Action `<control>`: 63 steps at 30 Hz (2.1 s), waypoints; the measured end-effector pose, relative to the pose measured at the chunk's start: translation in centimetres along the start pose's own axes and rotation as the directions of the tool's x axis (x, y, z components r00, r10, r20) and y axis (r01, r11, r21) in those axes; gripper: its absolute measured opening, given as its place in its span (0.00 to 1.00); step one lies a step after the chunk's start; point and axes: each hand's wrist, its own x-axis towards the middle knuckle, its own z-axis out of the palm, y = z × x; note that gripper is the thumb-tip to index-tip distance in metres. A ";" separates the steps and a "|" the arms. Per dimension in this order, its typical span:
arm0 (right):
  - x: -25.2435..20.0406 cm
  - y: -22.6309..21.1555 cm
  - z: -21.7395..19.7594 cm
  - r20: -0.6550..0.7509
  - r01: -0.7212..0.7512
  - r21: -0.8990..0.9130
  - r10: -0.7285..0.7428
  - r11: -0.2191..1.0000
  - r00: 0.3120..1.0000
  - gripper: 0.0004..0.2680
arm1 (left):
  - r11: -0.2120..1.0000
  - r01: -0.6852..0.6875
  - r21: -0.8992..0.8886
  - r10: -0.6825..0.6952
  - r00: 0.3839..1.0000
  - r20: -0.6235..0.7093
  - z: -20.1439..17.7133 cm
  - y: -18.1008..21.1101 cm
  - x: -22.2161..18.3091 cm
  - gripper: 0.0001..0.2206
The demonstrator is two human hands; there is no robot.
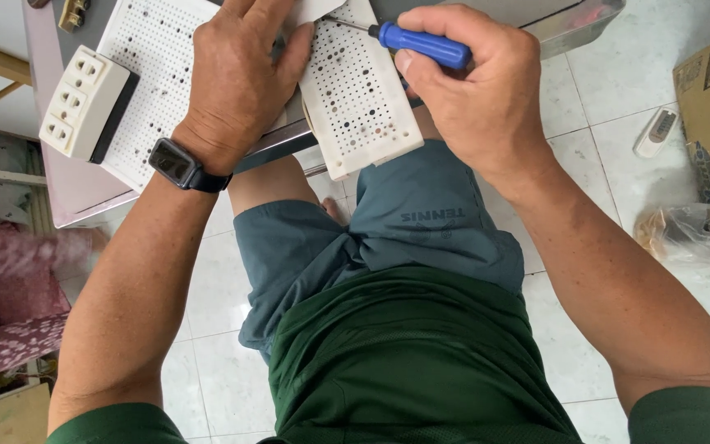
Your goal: The person is wiring an electrical socket component, inserting wires into terminals and tightening them with a screwdriver.
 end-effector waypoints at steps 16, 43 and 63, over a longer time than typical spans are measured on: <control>-0.1 0.7 -0.1 -0.006 0.103 -0.129 -0.105 0.986 0.994 0.07 | 1.000 0.010 -0.014 -0.010 1.000 -0.012 0.1 0.1 -0.3 0.20; -0.5 0.3 0.0 -0.042 0.164 -0.107 -0.169 0.981 0.985 0.04 | 1.000 0.020 0.014 -0.019 0.997 -0.080 -0.4 1.1 0.4 0.14; 0.0 1.0 -0.1 -0.053 0.176 -0.045 -0.178 0.983 0.983 0.06 | 0.996 -0.065 0.067 0.067 0.998 -0.021 -2.5 -0.1 1.0 0.09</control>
